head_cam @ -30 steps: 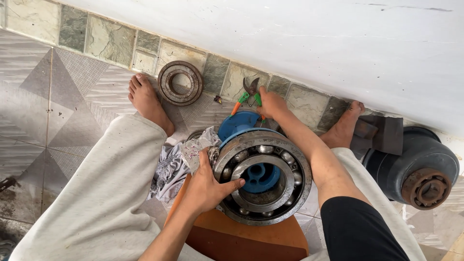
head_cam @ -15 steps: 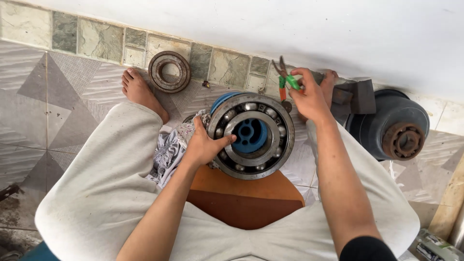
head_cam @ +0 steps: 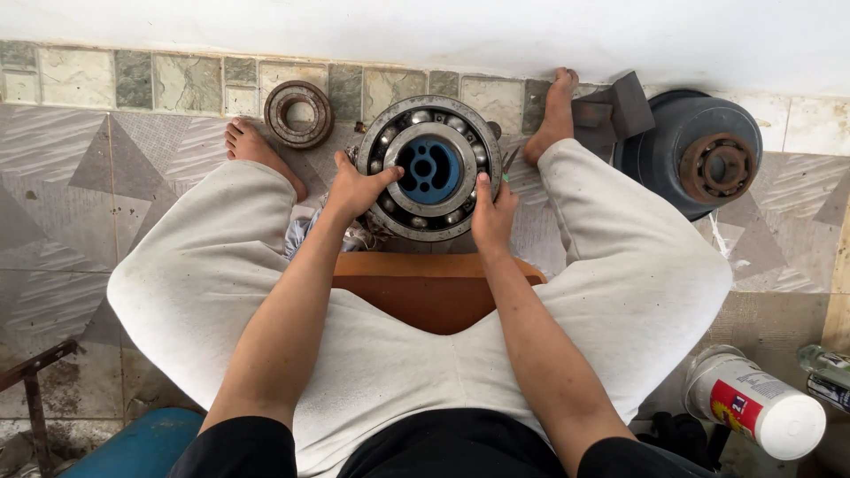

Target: Cleaning and inspecting a large industrial ball bearing using a rag and pliers to remove old grease and debris.

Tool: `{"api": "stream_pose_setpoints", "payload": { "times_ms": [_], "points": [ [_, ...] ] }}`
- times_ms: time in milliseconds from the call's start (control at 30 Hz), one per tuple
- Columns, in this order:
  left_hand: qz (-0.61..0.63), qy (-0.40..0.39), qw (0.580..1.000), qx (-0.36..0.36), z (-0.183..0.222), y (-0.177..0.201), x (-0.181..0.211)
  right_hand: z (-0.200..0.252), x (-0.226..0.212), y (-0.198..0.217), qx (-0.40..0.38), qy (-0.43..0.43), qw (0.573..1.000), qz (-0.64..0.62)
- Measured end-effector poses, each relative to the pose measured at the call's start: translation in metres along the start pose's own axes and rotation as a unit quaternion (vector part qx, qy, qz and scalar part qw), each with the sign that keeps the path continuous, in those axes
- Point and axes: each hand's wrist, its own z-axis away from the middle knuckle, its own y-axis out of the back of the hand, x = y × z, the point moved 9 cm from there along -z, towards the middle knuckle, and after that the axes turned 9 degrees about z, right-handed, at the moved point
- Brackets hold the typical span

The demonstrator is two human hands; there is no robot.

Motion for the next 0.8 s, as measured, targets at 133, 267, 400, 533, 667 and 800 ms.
{"api": "stream_pose_setpoints", "payload": {
  "times_ms": [133,267,400,533,667,800],
  "points": [
    [-0.002,-0.007,1.000,0.003,-0.013,-0.005,-0.018,-0.026,0.018,-0.005,0.042,0.020,0.998,0.042],
    [0.012,0.002,1.000,-0.014,-0.001,-0.014,-0.026,-0.054,0.013,0.003,0.089,0.117,0.985,0.087],
    [-0.030,-0.002,0.999,-0.032,0.015,-0.010,-0.017,-0.046,-0.020,0.013,0.100,0.221,0.963,0.115],
    [-0.152,0.007,0.987,-0.048,0.032,0.009,0.010,-0.036,-0.049,0.052,0.109,0.211,0.964,0.116],
    [-0.348,-0.102,0.930,-0.052,0.068,0.024,0.062,0.011,-0.124,0.108,-0.039,0.292,0.953,-0.071],
    [-0.262,-0.172,0.946,-0.087,0.137,0.023,0.123,0.037,-0.156,0.165,-0.194,0.308,0.910,-0.201]
  ]
}}
